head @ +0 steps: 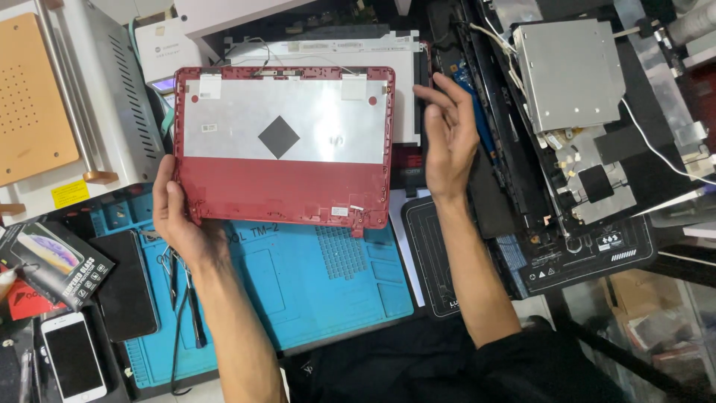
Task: The person removes a laptop screen from its red casing, detaches a ribbon cable, and places the screen aside. They then peel off a protective film from the back of the casing and handle the laptop's internal components, including the motherboard and battery.
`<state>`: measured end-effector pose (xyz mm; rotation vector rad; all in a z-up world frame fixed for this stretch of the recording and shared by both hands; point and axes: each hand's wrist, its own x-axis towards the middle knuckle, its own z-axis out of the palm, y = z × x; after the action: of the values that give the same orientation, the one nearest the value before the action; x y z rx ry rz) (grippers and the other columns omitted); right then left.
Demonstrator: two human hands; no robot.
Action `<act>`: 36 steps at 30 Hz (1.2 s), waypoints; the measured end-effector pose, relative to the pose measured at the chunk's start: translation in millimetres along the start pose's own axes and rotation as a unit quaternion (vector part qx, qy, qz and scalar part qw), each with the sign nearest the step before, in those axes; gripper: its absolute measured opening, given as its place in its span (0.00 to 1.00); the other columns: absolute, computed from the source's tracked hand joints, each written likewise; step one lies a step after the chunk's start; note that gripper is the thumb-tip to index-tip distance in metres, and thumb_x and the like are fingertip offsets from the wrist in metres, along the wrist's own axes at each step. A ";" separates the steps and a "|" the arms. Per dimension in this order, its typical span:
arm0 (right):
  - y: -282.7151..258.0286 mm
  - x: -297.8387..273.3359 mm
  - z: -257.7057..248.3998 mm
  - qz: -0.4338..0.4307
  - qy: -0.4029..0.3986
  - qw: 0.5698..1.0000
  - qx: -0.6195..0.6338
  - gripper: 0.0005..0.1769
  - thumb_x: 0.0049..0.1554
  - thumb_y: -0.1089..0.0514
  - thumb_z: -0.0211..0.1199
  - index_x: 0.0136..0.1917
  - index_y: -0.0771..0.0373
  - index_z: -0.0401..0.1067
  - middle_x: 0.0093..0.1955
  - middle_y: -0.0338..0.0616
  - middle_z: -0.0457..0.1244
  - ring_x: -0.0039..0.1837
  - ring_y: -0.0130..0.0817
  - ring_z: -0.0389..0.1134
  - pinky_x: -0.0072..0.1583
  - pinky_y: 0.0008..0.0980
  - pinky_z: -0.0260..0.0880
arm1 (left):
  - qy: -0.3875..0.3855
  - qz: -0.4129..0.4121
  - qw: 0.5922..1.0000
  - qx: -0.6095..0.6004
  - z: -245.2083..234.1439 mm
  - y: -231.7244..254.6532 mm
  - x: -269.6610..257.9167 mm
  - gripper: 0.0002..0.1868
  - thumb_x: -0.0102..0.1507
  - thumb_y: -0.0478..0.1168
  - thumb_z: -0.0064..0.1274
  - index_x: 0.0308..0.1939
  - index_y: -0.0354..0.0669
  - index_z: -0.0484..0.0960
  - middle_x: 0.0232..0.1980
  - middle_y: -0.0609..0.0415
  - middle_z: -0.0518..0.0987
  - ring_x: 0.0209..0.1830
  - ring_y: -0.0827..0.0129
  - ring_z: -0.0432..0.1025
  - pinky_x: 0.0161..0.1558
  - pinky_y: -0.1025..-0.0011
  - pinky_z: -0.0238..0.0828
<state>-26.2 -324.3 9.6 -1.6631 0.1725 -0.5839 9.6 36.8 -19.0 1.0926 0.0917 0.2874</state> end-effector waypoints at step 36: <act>2.5 -4.1 5.9 -0.119 -0.045 0.965 -0.228 0.26 0.62 0.65 0.65 0.72 0.67 0.65 0.73 0.55 0.61 0.81 0.57 0.57 0.80 0.47 0.58 | -0.019 -0.034 0.998 -0.053 -0.6 -15.4 -3.7 0.18 0.79 0.37 0.44 0.71 0.33 0.71 0.65 0.43 0.79 0.55 0.67 0.77 0.48 0.76 0.76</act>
<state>-26.5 -317.8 5.7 -2.1740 0.0395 -0.6812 8.8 29.7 -33.2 0.9870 0.0783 0.2082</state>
